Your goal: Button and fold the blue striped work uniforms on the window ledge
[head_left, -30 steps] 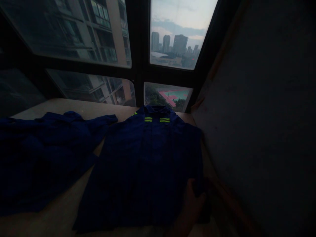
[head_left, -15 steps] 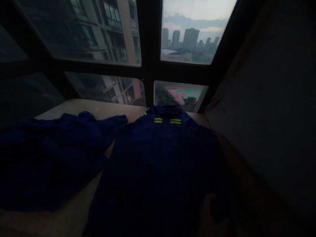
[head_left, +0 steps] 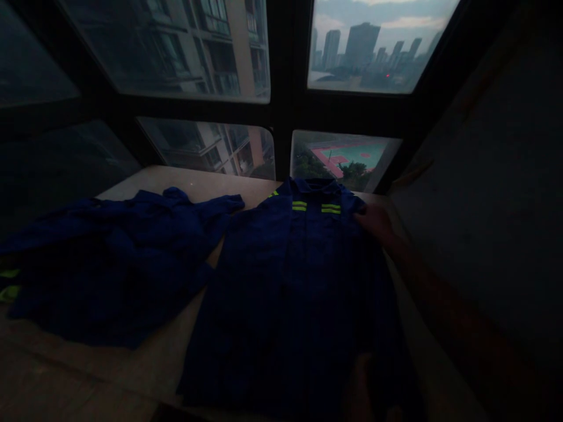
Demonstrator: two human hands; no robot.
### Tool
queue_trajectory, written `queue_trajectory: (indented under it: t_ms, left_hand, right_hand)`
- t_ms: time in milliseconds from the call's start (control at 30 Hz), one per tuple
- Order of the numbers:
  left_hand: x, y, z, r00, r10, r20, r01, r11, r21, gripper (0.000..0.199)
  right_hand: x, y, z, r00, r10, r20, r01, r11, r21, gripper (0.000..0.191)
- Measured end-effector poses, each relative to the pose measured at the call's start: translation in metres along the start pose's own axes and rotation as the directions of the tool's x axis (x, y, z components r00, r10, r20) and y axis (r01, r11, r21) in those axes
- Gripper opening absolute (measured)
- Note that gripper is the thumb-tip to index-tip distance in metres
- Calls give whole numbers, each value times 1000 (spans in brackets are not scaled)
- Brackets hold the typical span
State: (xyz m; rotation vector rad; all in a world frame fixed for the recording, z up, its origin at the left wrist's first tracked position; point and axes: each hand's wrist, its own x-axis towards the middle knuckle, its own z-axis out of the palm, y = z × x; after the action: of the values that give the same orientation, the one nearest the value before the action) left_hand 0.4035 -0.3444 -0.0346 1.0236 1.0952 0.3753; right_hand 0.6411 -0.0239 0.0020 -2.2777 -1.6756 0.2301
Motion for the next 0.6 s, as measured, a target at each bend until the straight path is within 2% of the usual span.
queue_trajectory:
  t_ms: [100, 167, 300, 400, 467, 600]
  left_hand:
    - [8, -9, -2, 1000, -26, 17, 26, 999, 30, 91]
    - [15, -15, -3, 998, -33, 43, 31, 998, 58, 95]
    - [22, -20, -3, 997, -36, 68, 28, 993, 115, 99]
    - [19, -16, -2, 1000, -16, 27, 12, 992, 126, 95]
    - [15, -13, -1, 1000, 2, -2, -1, 993, 118, 92]
    - [10, -8, -2, 999, 29, 34, -32, 996, 84, 94]
  right_hand:
    - [-2, -12, 23, 992, -53, 116, 53, 999, 4, 31]
    - [-4, -10, 31, 984, -77, 161, 74, 997, 27, 27]
    - [-5, 10, 24, 989, -67, 135, 62, 997, 39, 33]
    - [-7, 21, 16, 996, -10, 91, 10, 1000, 4, 35]
    - [-9, 22, 17, 996, 26, 86, -25, 1000, -19, 39]
    - [-10, 13, 32, 989, 65, 135, -59, 997, -45, 64]
